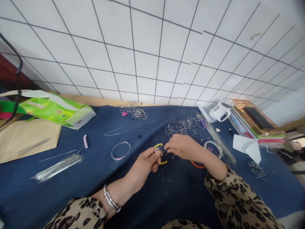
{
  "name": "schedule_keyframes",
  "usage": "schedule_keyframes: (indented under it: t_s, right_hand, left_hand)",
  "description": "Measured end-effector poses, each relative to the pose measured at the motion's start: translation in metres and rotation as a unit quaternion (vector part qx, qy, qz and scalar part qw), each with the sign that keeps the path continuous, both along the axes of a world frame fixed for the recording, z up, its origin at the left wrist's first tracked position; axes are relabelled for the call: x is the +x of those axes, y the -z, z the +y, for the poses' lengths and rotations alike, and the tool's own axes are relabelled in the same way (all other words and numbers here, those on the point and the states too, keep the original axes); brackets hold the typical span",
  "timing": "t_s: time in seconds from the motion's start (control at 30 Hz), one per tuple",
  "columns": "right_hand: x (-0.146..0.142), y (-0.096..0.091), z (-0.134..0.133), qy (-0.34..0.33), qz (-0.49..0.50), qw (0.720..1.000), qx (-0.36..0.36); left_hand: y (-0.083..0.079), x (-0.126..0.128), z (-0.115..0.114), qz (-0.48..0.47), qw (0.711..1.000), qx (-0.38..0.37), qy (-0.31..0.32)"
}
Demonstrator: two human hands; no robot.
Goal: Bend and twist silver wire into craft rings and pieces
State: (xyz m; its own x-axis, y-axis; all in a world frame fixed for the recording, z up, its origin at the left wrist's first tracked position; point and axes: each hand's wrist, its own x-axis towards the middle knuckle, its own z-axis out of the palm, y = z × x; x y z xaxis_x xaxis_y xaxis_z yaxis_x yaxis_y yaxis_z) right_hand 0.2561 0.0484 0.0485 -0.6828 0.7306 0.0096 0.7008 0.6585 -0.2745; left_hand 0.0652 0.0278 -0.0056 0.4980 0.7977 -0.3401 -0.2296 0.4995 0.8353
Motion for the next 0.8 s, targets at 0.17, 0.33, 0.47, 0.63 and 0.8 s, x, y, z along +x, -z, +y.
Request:
schedule_keyframes:
  t_s: [0.17,0.33,0.47,0.63,0.8]
  right_hand:
    - [0.026,0.002,0.019,0.089,0.084,0.985,-0.121]
    - [0.042,0.013,0.028,0.154,0.129,0.961,-0.191]
    - [0.046,0.019,0.031,0.171,0.137,0.955,-0.201]
    - [0.050,0.015,0.033,0.186,0.140,0.953,-0.195]
    - [0.033,0.004,0.023,0.122,0.236,0.936,-0.232]
  left_hand:
    - [-0.001,0.000,0.002,0.011,0.999,0.000,-0.041]
    - [0.002,-0.001,0.003,-0.010,0.998,-0.014,-0.055]
    - [0.004,-0.002,0.003,-0.032,0.997,-0.027,-0.063]
    - [0.004,-0.002,0.004,-0.050,0.995,-0.031,-0.075]
    - [0.004,-0.001,0.004,-0.052,0.995,-0.031,-0.082]
